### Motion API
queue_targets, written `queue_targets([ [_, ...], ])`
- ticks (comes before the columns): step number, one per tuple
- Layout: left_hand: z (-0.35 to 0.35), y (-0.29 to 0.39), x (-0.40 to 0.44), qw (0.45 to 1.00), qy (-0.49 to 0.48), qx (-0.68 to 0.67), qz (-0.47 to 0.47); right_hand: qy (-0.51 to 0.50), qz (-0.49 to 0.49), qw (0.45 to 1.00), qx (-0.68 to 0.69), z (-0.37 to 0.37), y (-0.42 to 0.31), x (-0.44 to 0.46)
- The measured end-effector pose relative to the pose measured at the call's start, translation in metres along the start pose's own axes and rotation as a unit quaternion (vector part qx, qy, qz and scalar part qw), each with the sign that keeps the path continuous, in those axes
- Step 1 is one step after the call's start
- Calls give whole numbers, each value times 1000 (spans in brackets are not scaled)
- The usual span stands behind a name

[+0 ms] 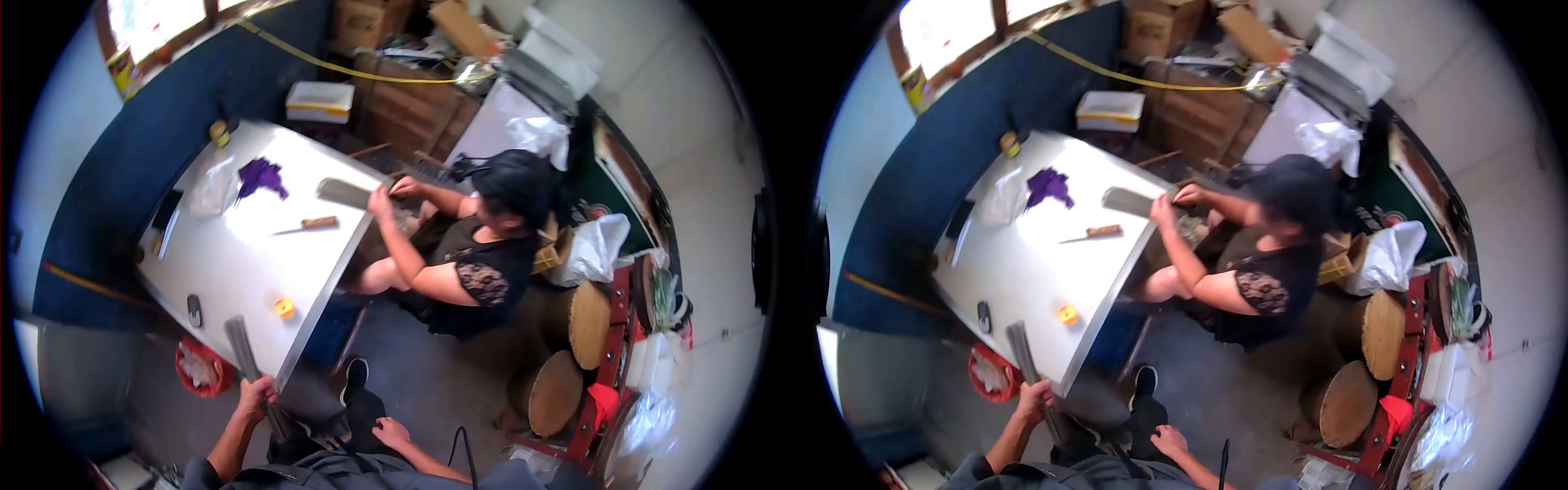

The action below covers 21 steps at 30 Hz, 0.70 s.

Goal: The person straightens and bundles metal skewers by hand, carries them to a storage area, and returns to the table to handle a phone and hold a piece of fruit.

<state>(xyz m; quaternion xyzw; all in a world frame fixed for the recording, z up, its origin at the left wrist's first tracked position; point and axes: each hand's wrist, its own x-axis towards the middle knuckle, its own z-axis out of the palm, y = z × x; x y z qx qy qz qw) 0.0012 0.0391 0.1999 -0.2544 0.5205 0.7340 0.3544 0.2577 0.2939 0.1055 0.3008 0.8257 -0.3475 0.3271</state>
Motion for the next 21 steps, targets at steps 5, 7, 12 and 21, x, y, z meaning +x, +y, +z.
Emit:
queue_targets([
  [5, 40, 36, -11, 998, -15, 43, 32, -6, 121, 987, 108, -20, 39, -23],
  [7, 49, 39, -6, 997, -67, 25, -5, 9, 137, 980, 142, -18, 52, -35],
  [12, 88, 43, 1, 984, -140, 94, -51, 89, 205, 948, 227, -4, 55, -56],
  [21, 161, -7, 1, 936, -231, 178, -197, 222, 240, 909, 258, 41, 61, -94],
])
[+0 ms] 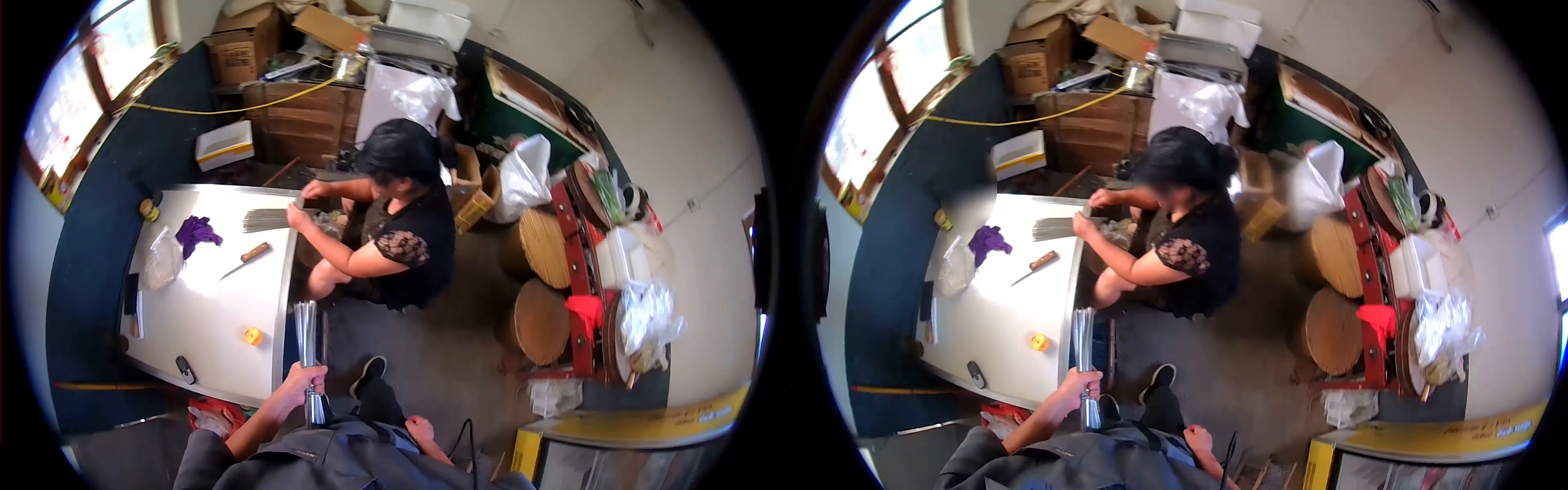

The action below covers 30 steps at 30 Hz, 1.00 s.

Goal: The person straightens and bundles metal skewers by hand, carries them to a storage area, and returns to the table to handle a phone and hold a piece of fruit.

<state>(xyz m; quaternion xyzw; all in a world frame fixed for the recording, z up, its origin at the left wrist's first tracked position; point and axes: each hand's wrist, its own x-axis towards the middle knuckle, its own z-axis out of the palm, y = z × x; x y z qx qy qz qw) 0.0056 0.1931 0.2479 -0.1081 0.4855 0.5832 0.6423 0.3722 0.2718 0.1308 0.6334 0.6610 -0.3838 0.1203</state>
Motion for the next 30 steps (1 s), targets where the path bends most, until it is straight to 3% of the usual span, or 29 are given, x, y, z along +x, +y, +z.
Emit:
queue_targets([
  [6, 80, -17, 37, 989, -89, 83, -85, 35, 58, 997, 43, -16, 32, 4],
  [8, 116, -22, 56, 974, -109, 176, -88, 7, 105, 994, 22, -29, 41, 18],
  [11, 172, -35, 86, 958, -135, 246, -67, 19, 85, 993, 75, -72, 65, 42],
  [15, 237, -52, 123, 953, -149, 243, -105, 24, 59, 988, 141, -119, 92, 63],
  [19, 295, -46, 148, 947, -139, 269, -108, 23, 98, 971, 215, -145, 101, 72],
  [27, 382, -13, 222, 961, -138, 216, -106, -10, 92, 974, 207, -172, 108, 106],
  [30, 411, 2, 257, 961, -147, 208, -105, 44, 47, 952, 300, -199, 96, 135],
])
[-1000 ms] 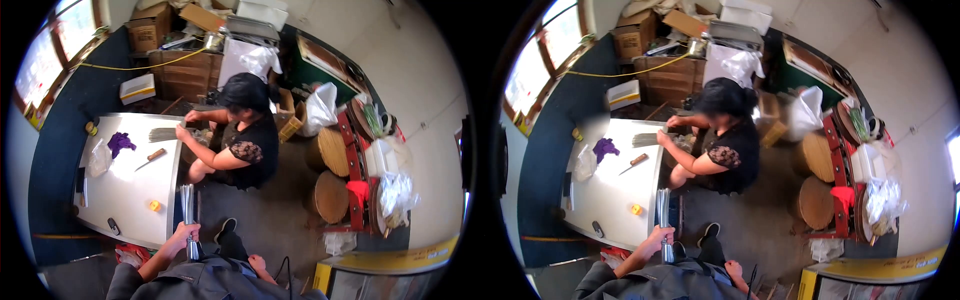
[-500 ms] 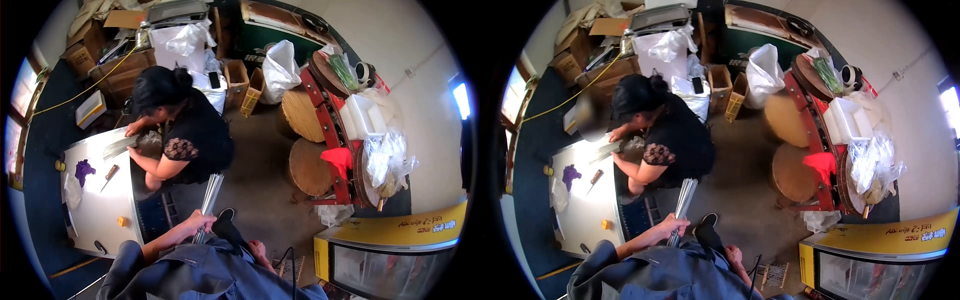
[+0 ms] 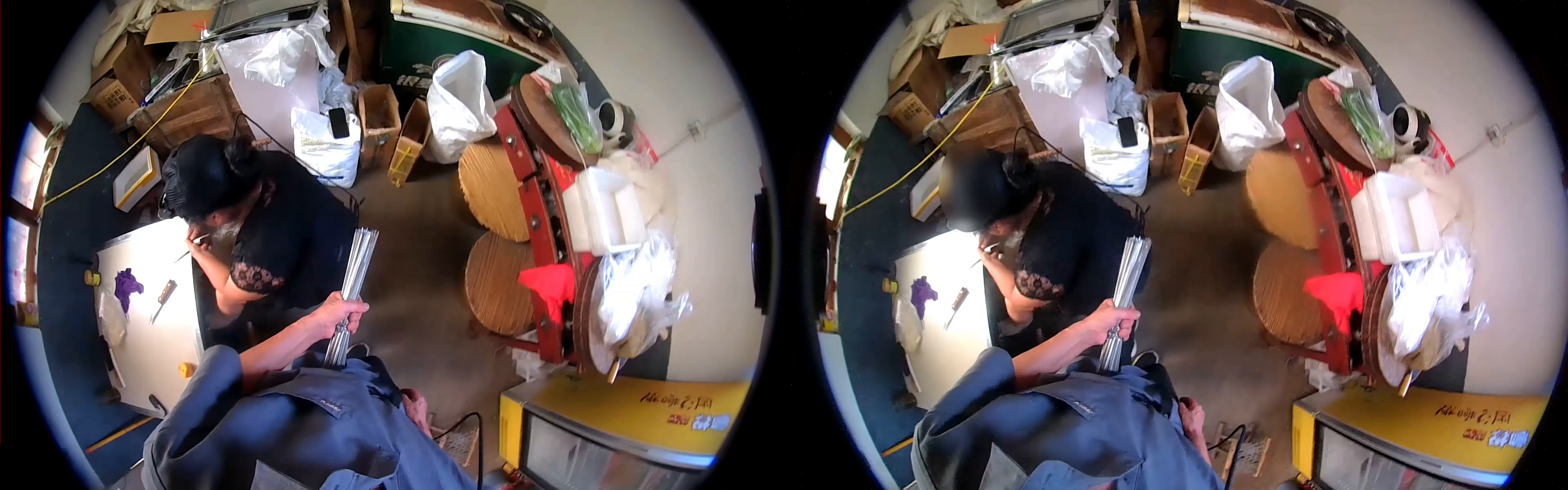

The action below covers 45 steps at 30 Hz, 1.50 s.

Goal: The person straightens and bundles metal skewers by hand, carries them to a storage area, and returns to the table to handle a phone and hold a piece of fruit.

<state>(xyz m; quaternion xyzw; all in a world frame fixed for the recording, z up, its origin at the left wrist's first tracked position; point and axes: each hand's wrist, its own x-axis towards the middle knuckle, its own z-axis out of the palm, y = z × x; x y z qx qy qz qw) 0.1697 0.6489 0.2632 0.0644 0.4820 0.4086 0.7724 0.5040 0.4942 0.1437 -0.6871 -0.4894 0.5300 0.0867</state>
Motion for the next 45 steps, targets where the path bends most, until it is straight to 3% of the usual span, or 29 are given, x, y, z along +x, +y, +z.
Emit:
queue_targets([
  [3, 12, 18, 21, 1000, 5, 4, -1, 25, 30, 998, -59, -20, -40, 9],
  [5, 19, 32, 30, 1000, 7, 18, -8, 51, 7, 981, -185, -33, -65, 24],
  [14, 48, 62, 95, 998, 58, -34, -4, -28, -30, 975, -219, -104, -128, 82],
  [17, 69, 70, 125, 988, 94, -119, 5, -75, -107, 966, -223, -169, -131, 143],
  [19, 85, 79, 145, 986, 106, -128, 12, -180, -70, 974, -123, -214, -156, 158],
  [20, 92, 82, 155, 983, 114, -145, 18, -232, 0, 972, -43, -239, -175, 162],
  [23, 118, 94, 174, 977, 117, -173, 35, -313, 29, 948, 53, -296, -198, 174],
  [25, 134, 105, 182, 968, 119, -215, 49, -362, -7, 932, 34, -323, -218, 180],
  [27, 139, 116, 194, 967, 113, -221, 50, -346, 141, 923, 96, -339, -229, 189],
  [31, 146, 134, 211, 964, 133, -224, 59, -372, 161, 912, 60, -365, -271, 217],
  [35, 140, 161, 227, 958, 165, -225, 70, -408, 114, 906, -1, -386, -306, 246],
  [36, 136, 169, 232, 957, 150, -239, 72, -410, 150, 900, 3, -388, -321, 252],
  [39, 121, 202, 250, 958, 128, -245, 78, -430, 87, 898, 15, -389, -350, 277],
  [41, 108, 229, 260, 957, 115, -249, 90, -432, 118, 893, 34, -386, -377, 291],
  [43, 99, 258, 264, 956, 112, -252, 104, -483, 61, 863, 138, -390, -375, 321],
  [44, 93, 271, 265, 953, 103, -263, 105, -500, 72, 862, 46, -389, -469, 305],
  [45, 85, 285, 266, 951, 95, -273, 109, -512, 77, 855, 31, -386, -492, 316],
])
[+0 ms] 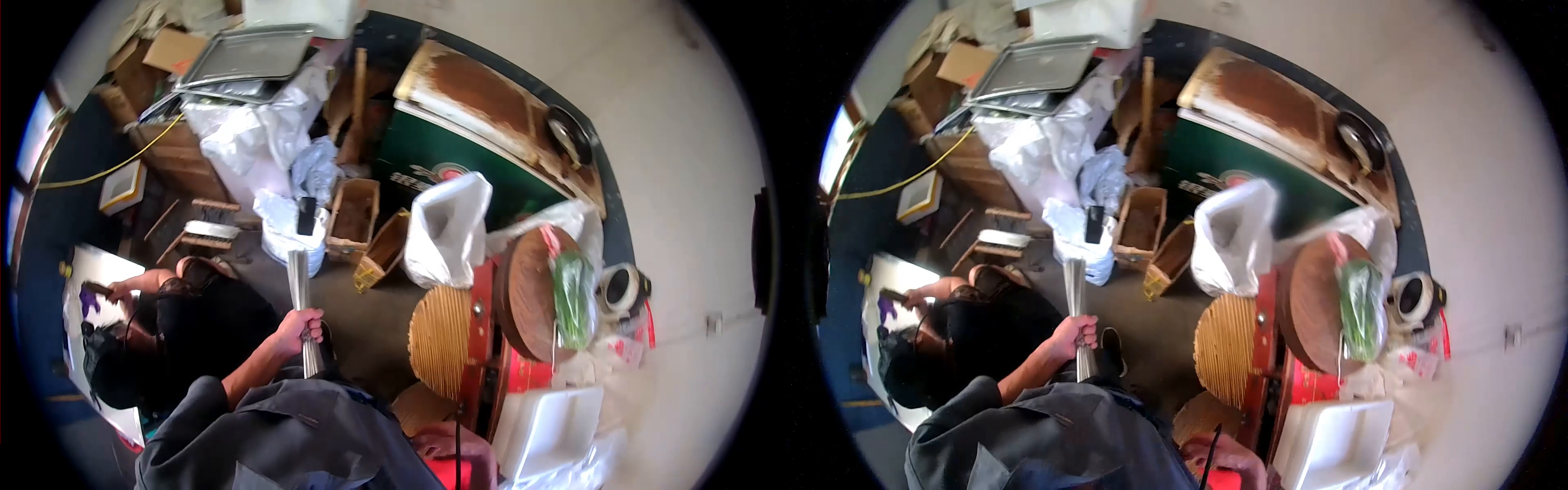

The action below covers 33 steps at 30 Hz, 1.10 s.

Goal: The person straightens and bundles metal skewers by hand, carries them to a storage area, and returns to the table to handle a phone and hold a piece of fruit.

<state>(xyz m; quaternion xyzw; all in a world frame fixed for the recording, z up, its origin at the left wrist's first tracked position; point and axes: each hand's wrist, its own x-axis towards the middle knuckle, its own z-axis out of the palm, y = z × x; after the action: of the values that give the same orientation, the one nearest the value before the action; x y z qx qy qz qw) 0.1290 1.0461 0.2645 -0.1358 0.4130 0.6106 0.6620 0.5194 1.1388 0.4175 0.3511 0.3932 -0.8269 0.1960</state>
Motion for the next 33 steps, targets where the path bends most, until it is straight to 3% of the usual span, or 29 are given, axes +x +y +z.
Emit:
queue_targets([
  [2, 6, 28, 8, 999, 23, 3, 24, 24, 12, 984, -174, -25, -45, 5],
  [5, 4, 51, 15, 998, 47, -1, 36, 163, 1, 969, -188, -45, -107, 18],
  [8, 0, 68, 21, 996, 67, -33, 43, 243, -118, 944, -188, -63, -167, 56],
  [11, -3, 76, 24, 989, 99, -67, 91, 329, -228, 911, -98, -70, -211, 131],
  [12, -5, 78, 26, 986, 111, -81, 98, 331, -205, 914, -111, -78, -222, 157],
  [17, -17, 93, 42, 964, 164, -162, 133, 217, -153, 902, -339, -96, -261, 276],
  [18, -17, 100, 46, 957, 173, -179, 149, 184, -154, 881, -407, -95, -270, 297],
  [21, -14, 118, 54, 937, 197, -224, 183, 104, -251, 748, -605, -79, -302, 332],
  [24, -15, 131, 63, 913, 218, -262, 224, 29, -258, 723, -641, -65, -336, 358],
  [30, -7, 164, 64, 884, 229, -317, 256, -27, -269, 714, -646, -39, -387, 397],
  [33, -13, 185, 65, 886, 235, -307, 255, -42, -322, 713, -622, -17, -405, 414],
])
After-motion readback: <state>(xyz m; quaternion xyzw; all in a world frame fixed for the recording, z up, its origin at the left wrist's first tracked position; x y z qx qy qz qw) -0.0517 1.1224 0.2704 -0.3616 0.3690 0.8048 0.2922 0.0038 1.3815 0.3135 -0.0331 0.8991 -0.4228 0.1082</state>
